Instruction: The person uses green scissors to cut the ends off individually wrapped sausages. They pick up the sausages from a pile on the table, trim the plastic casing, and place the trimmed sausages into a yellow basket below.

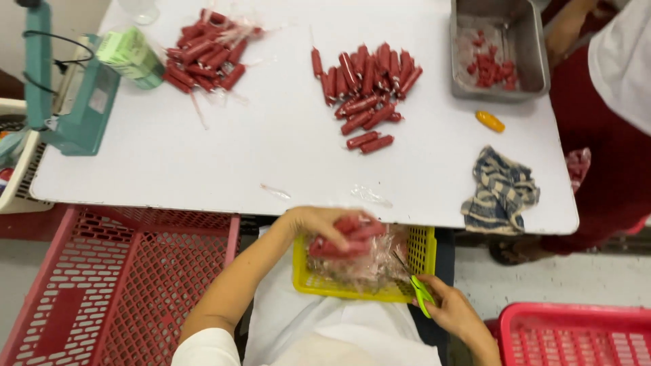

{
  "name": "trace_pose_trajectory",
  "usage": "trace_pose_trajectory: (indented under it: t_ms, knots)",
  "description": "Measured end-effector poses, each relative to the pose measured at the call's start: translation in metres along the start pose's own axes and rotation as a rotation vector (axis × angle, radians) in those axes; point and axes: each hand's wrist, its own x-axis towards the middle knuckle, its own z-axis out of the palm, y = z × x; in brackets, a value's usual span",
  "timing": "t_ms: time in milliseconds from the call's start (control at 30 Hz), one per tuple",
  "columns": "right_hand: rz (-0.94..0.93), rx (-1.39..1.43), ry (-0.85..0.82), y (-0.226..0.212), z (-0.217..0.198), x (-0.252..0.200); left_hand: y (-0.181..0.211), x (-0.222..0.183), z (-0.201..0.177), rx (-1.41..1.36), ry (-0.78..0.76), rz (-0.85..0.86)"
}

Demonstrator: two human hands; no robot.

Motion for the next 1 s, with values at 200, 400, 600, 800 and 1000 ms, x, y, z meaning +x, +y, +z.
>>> trace_pose_trajectory:
  t_ms: [200, 400, 600, 800, 1000]
  knots:
    - [0.073, -0.320, 0.072, -0.018, -0.003, 0.020, 0.035, 0.003, -0.094, -0.045, 1.164, 0.006]
    - [-0.069, -0.274, 0.112, -0.091, -0.004, 0.028, 0.041, 0.026, -0.143, 0.548, 1.446, -0.330]
    - [-0.737, -0.227, 0.513, -0.141, 0.002, 0.090, 0.025, 0.014, -0.148, 0.568, 1.383, -0.259]
    - [-1.055, -0.408, 0.546, -0.128, 0.039, 0.160, 0.047, -0.023, -0.189, 0.306, 1.501, -0.091]
    - [-0.995, -0.384, -0.049, -0.168, 0.034, 0.126, 0.024, 0.003, -0.318, 0.507, 1.569, -0.179]
